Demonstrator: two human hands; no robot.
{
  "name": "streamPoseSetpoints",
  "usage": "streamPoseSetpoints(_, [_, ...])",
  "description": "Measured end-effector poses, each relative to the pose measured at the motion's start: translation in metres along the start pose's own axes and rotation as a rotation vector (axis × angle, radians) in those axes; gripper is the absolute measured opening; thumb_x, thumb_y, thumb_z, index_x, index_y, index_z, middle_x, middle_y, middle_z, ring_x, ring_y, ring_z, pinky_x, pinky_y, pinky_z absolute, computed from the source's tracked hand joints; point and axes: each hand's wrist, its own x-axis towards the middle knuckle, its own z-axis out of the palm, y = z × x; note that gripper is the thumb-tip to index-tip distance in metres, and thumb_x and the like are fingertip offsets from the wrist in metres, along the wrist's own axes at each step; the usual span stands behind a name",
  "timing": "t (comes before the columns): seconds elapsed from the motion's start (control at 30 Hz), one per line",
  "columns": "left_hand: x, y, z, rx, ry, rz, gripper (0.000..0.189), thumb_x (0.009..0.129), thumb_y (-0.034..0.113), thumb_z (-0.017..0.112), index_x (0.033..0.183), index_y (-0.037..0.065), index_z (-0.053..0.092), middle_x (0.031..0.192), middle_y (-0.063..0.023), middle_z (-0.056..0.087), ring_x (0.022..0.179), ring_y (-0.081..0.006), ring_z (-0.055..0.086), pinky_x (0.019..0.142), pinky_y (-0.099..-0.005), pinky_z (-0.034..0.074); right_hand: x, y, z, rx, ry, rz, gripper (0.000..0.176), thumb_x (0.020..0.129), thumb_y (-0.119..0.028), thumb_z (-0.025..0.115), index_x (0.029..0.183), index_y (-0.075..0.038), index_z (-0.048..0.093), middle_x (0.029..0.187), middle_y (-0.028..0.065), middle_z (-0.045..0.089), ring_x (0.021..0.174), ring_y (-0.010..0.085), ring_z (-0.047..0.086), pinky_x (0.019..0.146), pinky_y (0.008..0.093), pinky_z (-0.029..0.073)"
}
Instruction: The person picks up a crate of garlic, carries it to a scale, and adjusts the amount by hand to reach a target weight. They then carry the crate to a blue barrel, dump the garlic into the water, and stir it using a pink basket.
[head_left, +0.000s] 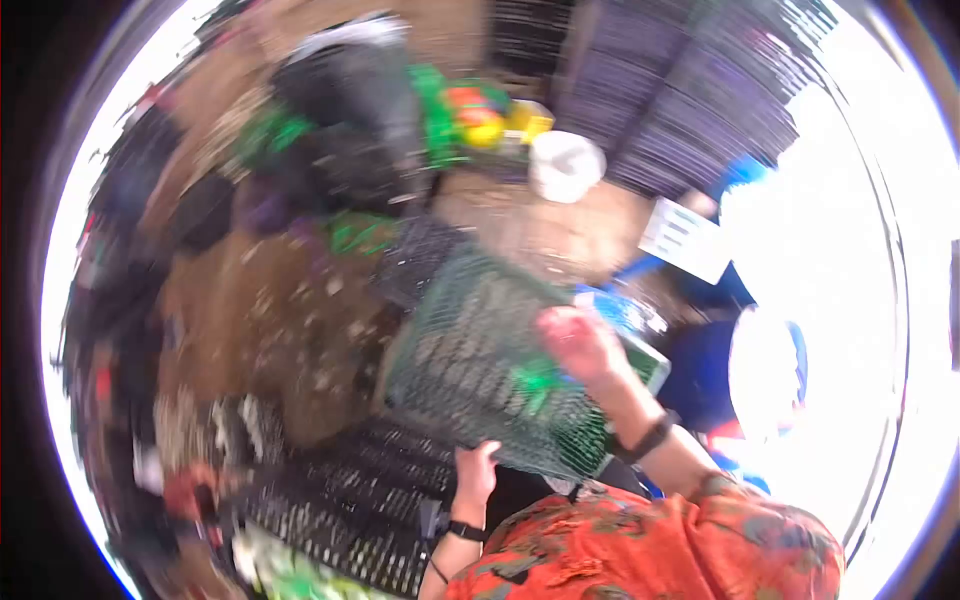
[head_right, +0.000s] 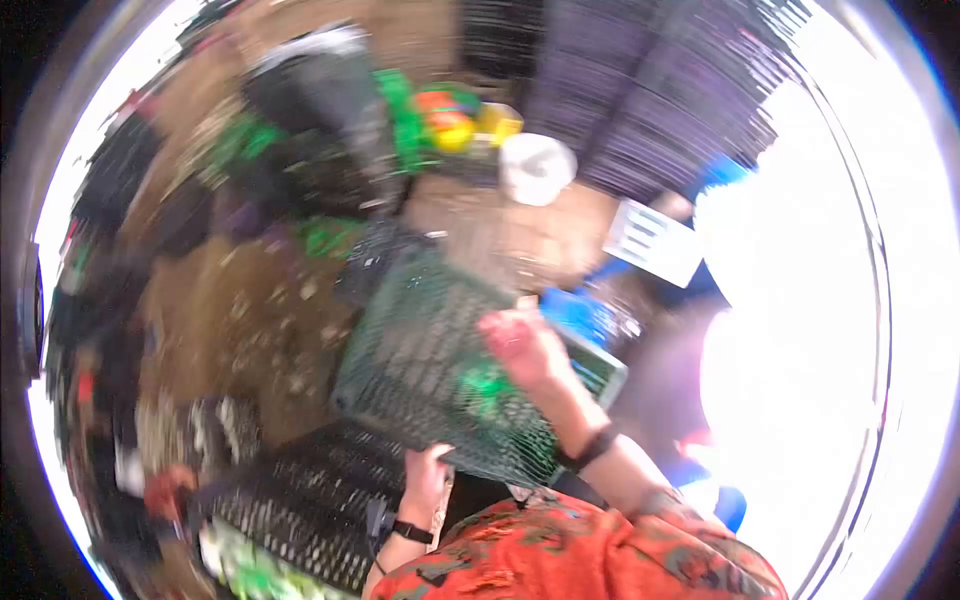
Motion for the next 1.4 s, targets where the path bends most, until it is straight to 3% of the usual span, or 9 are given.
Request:
streamPoseSetpoints(0.17, [0.041,-0.084,0.054,-0.181,-0.125,-0.346,0.022,0.07,-0.001,0.055,0.092,0.002,0.055,0.087,-0.0102,0.061,0.076,-0.0268,0.062,0.07,-0.0434,0.055,-0.123,-0.011,-0.086,-0.226,0.091,0.39,0.025,0.094,-0.03,0.052,0.088,-0.006,0.057,0.073,0.0023,0.056,0.07,0.014,0.056,0.065,0.0281,0.046])
streamPoseSetpoints(0.3, [0.103,-0.171,0.112,-0.207,-0.058,-0.652,0.014,0.074,0.001,0.053,0.087,-0.001,0.051,0.092,-0.0153,0.059,0.083,-0.0328,0.06,0.083,-0.0534,0.051,-0.219,-0.028,-0.196,-0.188,0.588,0.522,0.019,0.092,-0.023,0.056,0.093,-0.004,0.057,0.077,0.0046,0.061,0.072,0.0154,0.063,0.063,0.0264,0.051])
streamPoseSetpoints(0.63, [0.235,-0.33,0.278,-0.23,0.032,-0.581,0.023,0.075,0.003,0.058,0.097,0.003,0.051,0.091,-0.0135,0.057,0.075,-0.0294,0.056,0.084,-0.0518,0.049,-0.421,-0.032,-0.366,-0.1,1.146,0.455,0.019,0.091,-0.024,0.056,0.094,-0.005,0.054,0.085,0.0114,0.066,0.072,0.0194,0.065,0.061,0.0304,0.05])
streamPoseSetpoints(0.9, [0.269,-0.388,0.26,-0.112,-0.134,-0.514,0.034,0.082,0.009,0.061,0.113,-0.001,0.05,0.113,-0.0143,0.058,0.1,-0.0307,0.057,0.09,-0.0404,0.048,-0.438,0.007,-0.391,-0.002,1.211,0.696,0.019,0.091,-0.022,0.057,0.094,-0.003,0.055,0.082,0.0109,0.064,0.068,0.0214,0.063,0.057,0.0311,0.048])
streamPoseSetpoints(0.97, [0.248,-0.361,0.264,0.016,0.057,-0.734,0.044,0.085,0.013,0.06,0.122,-0.003,0.042,0.124,-0.015,0.049,0.107,-0.0324,0.054,0.094,-0.0416,0.046,-0.397,-0.027,-0.39,-0.011,1.088,0.589,0.022,0.09,-0.025,0.058,0.095,-0.004,0.056,0.08,0.0092,0.062,0.07,0.0201,0.061,0.059,0.0302,0.048])
streamPoseSetpoints(1.07, [0.204,-0.33,0.245,0.322,-0.077,-0.569,0.051,0.087,0.016,0.059,0.131,0.003,0.036,0.123,-0.013,0.046,0.111,-0.0316,0.052,0.091,-0.0417,0.047,-0.303,-0.126,-0.393,0.27,0.67,-0.047,0.025,0.091,-0.033,0.056,0.095,-0.009,0.056,0.087,0.0062,0.061,0.074,0.0184,0.06,0.064,0.0307,0.048])
streamPoseSetpoints(1.27, [0.116,-0.216,0.169,0.456,-0.163,-0.455,0.044,0.091,0.014,0.052,0.133,0.008,0.039,0.114,-0.0152,0.055,0.105,-0.0318,0.057,0.084,-0.0409,0.051,-0.19,-0.233,-0.614,0.767,1.139,-0.436,0.062,0.085,-0.044,0.061,0.114,0.008,0.044,0.105,0.0251,0.055,0.09,0.0377,0.058,0.082,0.0504,0.049])
streamPoseSetpoints(1.33, [0.079,-0.175,0.123,0.41,-0.109,-0.406,0.037,0.093,0.014,0.047,0.129,0.007,0.043,0.116,-0.0188,0.055,0.104,-0.0331,0.058,0.084,-0.0416,0.051,-0.185,-0.256,-0.603,0.515,1.166,-0.394,0.072,0.075,-0.056,0.067,0.117,-0.001,0.047,0.103,0.0199,0.058,0.089,0.0363,0.057,0.077,0.0452,0.051])
streamPoseSetpoints(1.4, [0.046,-0.132,0.071,0.383,0.003,-0.364,0.036,0.092,0.014,0.047,0.127,0.006,0.045,0.114,-0.0202,0.056,0.103,-0.034,0.058,0.083,-0.0421,0.051,-0.177,-0.253,-0.662,0.747,1.211,-0.479,0.056,0.083,-0.051,0.059,0.11,-0.002,0.049,0.088,0.0142,0.059,0.071,0.0274,0.056,0.062,0.0345,0.05])
